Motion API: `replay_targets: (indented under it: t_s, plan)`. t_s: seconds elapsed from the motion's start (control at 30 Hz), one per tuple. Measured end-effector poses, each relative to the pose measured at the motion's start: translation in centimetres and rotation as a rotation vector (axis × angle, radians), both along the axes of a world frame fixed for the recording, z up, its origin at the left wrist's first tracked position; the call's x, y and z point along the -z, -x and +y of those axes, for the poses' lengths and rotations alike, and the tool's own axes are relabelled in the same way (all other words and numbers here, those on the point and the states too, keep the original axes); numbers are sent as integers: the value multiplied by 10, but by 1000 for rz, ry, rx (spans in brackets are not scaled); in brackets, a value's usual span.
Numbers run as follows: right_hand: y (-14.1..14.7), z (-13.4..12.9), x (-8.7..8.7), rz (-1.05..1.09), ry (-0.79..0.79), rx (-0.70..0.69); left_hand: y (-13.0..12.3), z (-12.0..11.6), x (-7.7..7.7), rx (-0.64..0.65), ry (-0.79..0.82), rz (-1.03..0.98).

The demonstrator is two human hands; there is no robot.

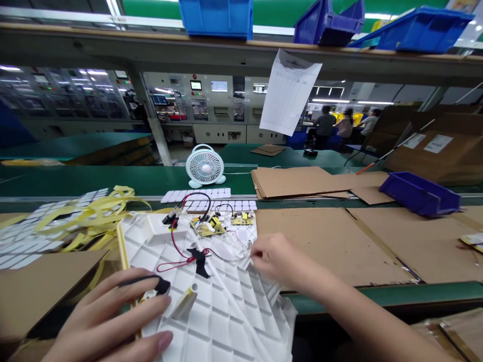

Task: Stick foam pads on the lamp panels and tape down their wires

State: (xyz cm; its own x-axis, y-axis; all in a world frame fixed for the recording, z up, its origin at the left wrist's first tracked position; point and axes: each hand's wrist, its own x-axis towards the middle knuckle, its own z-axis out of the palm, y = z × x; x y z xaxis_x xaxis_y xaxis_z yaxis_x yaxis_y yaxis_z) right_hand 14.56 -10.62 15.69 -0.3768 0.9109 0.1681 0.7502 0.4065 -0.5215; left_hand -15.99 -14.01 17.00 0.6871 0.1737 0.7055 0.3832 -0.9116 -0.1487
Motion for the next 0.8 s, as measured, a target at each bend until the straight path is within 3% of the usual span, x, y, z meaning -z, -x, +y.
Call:
replay_targets:
  t_s: [0.1,0.27,0.33,0.4,0.5,0.63,0.7,0.8]
  plan:
    - [-13,24,14,44,-137,20,0,-1,0,19,33,-60]
    - [-19,41,64,206,-103,-135,-6,17,13,64,131,-321]
    - [-19,37,73,270,-71,-132,-10,34,21,15,173,-543]
    - [-20,33,70,304,-53,-66,-15,52,25,-109,243,-742]
    - [-21,35,53,333,-78,43,-21,82,17,-270,548,-899]
    - [-18,54,47,382,-76,202,-24,123,15,-237,1002,-822]
    - [-16,62,58,403,49,282,-26,141,30,-262,1197,-756]
    - [-15,69,82,386,193,373,-31,161,65,-290,1441,-721]
